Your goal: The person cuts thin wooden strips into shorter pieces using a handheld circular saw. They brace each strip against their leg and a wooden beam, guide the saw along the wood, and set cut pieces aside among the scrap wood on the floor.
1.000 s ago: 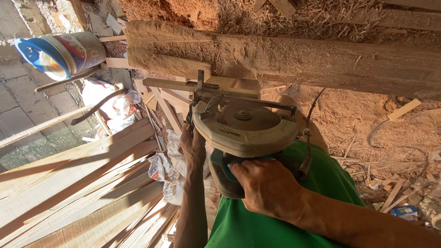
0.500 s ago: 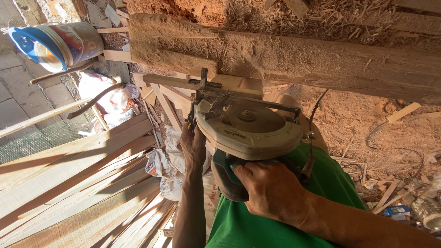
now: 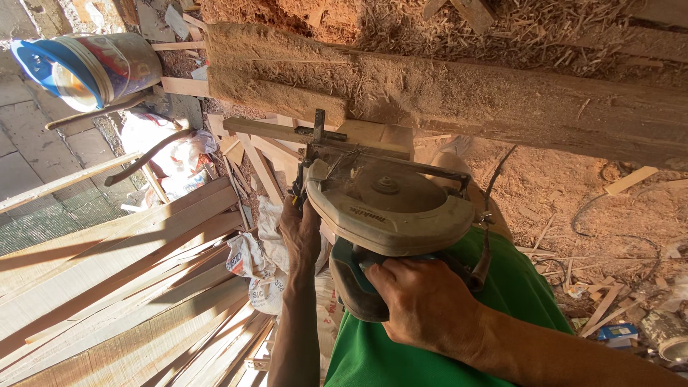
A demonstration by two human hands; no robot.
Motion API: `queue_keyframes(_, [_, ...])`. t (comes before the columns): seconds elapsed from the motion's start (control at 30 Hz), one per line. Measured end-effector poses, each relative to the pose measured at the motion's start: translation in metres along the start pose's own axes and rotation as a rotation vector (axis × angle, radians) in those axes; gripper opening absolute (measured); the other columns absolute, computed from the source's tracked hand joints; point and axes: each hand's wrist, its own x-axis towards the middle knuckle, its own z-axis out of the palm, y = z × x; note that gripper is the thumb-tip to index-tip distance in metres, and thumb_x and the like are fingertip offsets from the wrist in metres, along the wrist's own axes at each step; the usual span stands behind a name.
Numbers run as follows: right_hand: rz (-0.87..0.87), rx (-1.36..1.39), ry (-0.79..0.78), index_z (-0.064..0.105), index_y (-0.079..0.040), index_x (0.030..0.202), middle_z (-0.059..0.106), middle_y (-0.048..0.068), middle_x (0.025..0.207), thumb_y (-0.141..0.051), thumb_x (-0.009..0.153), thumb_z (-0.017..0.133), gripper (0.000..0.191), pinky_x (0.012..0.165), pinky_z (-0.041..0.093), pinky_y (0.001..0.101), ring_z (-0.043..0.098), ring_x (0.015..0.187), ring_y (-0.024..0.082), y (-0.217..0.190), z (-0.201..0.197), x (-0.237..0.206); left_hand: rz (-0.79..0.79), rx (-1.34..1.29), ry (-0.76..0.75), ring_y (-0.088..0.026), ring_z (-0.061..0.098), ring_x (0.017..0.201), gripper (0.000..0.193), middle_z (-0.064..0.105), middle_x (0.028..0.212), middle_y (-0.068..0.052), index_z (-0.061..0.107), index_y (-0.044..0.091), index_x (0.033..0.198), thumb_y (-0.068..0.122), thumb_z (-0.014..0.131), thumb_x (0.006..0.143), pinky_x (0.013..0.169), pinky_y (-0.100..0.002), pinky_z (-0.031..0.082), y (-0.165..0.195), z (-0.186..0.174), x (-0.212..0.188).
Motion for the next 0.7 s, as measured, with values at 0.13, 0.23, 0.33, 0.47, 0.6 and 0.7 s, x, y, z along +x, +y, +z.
queue_keyframes(0.13, [0.023,0.008,-0.027,0.065,0.001,0.108,0.068,0.012,0.082,-0.009,0.058,0.08,0.054,0.066,0.059,0.044,0.071,0.077,0.03,0.0,0.0,0.006,0.025,0.02,0.0,-0.006,0.051,0.061,0.026,0.058,0.068,0.002,0.065,0.002,0.1,0.027,0.06,0.1,0.053,-0.025,0.041,-0.002,-0.002,0.007])
queue_keyframes(0.23, [0.003,0.005,-0.004,0.066,0.0,0.108,0.068,0.011,0.083,-0.009,0.058,0.08,0.053,0.066,0.059,0.0446,0.071,0.077,0.031,0.0,0.002,0.011,0.023,-0.006,-0.013,-0.006,0.051,0.061,0.026,0.058,0.069,0.002,0.066,0.002,0.103,0.027,0.06,0.099,0.053,-0.025,0.04,-0.003,-0.005,0.011])
queue_keyframes(0.33, [0.007,-0.004,-0.012,0.066,0.0,0.107,0.068,0.011,0.082,-0.01,0.057,0.081,0.053,0.067,0.058,0.0453,0.071,0.077,0.031,0.001,0.003,0.015,0.027,-0.016,-0.013,-0.006,0.052,0.062,0.028,0.06,0.07,0.002,0.066,0.001,0.104,0.028,0.061,0.099,0.053,-0.025,0.041,-0.003,-0.006,0.015])
queue_keyframes(0.47, [0.015,-0.002,-0.026,0.066,-0.001,0.106,0.068,0.011,0.082,-0.01,0.058,0.081,0.051,0.067,0.059,0.045,0.071,0.078,0.031,0.0,0.004,0.02,0.028,0.004,-0.013,-0.005,0.052,0.062,0.03,0.06,0.071,0.002,0.067,0.002,0.109,0.029,0.06,0.098,0.054,-0.024,0.041,-0.004,-0.009,0.02])
queue_keyframes(0.6, [-0.016,0.008,-0.018,0.065,0.001,0.109,0.068,0.012,0.083,-0.01,0.058,0.081,0.055,0.066,0.059,0.0438,0.072,0.078,0.03,-0.003,0.005,0.024,0.029,0.0,-0.027,-0.005,0.051,0.063,0.031,0.058,0.071,0.003,0.066,0.002,0.109,0.031,0.059,0.1,0.055,-0.024,0.041,-0.007,-0.015,0.023])
queue_keyframes(0.7, [-0.008,0.009,-0.025,0.065,0.001,0.11,0.069,0.012,0.084,-0.01,0.059,0.082,0.055,0.066,0.06,0.0435,0.072,0.077,0.03,-0.007,0.006,0.028,0.028,0.021,-0.023,-0.006,0.049,0.063,0.03,0.056,0.071,0.002,0.063,0.001,0.101,0.03,0.06,0.102,0.054,-0.025,0.039,-0.011,-0.021,0.027])
